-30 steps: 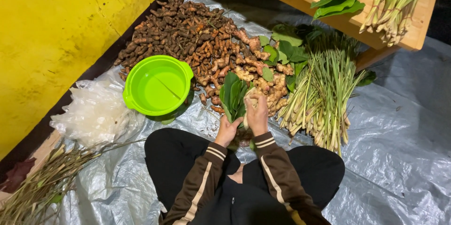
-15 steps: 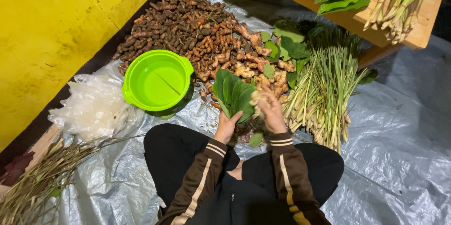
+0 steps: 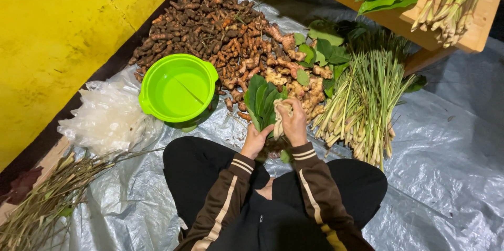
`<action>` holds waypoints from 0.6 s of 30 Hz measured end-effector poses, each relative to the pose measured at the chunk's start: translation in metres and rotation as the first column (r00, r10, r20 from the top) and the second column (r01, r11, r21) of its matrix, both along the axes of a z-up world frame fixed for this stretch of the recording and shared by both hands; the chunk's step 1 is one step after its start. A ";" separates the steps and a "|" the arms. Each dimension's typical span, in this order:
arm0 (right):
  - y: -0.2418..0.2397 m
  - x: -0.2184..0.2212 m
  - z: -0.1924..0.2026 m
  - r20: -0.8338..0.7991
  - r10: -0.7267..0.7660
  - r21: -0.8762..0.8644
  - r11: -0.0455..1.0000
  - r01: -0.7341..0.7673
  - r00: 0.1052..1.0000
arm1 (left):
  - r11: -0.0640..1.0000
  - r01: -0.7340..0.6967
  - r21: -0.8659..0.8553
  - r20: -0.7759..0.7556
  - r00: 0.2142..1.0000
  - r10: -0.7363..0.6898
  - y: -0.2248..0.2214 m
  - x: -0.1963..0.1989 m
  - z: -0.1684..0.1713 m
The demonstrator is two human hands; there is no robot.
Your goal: The person wraps pieces of ginger and other herbs in green leaves by hand while sitting on a tarp.
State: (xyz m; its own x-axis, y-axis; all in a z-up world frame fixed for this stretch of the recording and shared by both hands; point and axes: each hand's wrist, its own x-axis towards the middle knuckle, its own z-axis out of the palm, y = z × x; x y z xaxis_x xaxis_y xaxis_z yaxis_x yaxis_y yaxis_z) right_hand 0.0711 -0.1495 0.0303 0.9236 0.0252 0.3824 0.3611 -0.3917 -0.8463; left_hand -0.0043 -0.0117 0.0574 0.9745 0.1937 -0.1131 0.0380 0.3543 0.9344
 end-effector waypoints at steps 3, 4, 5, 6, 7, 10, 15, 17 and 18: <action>-0.003 0.001 0.012 -0.018 -0.085 -0.031 0.996 0.084 0.996 | 1.000 0.005 -0.016 0.009 1.000 -0.005 -0.004 0.002 -0.024; -0.005 0.003 0.013 -0.020 -0.086 -0.032 0.996 0.085 0.996 | 1.000 0.006 -0.016 0.007 1.000 -0.006 -0.005 0.001 -0.021; -0.009 0.005 0.013 -0.080 -0.134 -0.014 0.991 0.134 0.988 | 1.000 0.003 -0.028 -0.011 1.000 -0.003 -0.006 0.000 -0.018; -0.011 0.005 0.012 -0.144 -0.184 0.000 0.983 0.185 0.972 | 0.999 0.002 -0.039 -0.031 1.000 -0.003 -0.006 -0.002 -0.015; -0.015 0.006 0.014 -0.149 -0.187 0.000 0.982 0.190 0.971 | 0.999 0.006 -0.038 -0.037 0.999 -0.007 -0.007 -0.002 -0.017; -0.035 0.008 0.020 -0.197 -0.236 0.083 0.963 0.256 0.952 | 0.998 -0.022 -0.064 -0.062 0.998 0.018 -0.005 -0.002 -0.024; -0.082 0.024 -0.015 -0.510 -0.260 0.284 0.848 0.447 0.820 | 0.992 -0.116 -0.044 -0.119 0.987 0.110 0.009 -0.002 -0.012; -0.084 0.016 0.000 -0.579 -0.245 0.311 0.815 0.488 0.777 | 0.984 -0.166 -0.065 -0.126 0.980 0.157 0.010 0.000 -0.022; -0.086 0.014 0.008 -0.639 -0.219 0.335 0.784 0.523 0.738 | 0.971 -0.222 -0.087 -0.130 0.969 0.210 0.011 0.002 -0.026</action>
State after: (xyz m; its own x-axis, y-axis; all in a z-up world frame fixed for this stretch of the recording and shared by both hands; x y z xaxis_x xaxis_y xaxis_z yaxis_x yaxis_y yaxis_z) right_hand 0.0852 -0.2351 0.0386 0.8579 -0.4044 -0.3170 -0.3002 0.1063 -0.9479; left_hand -0.0020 -0.0009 0.0309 0.8891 0.3804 -0.2547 0.0585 0.4574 0.8873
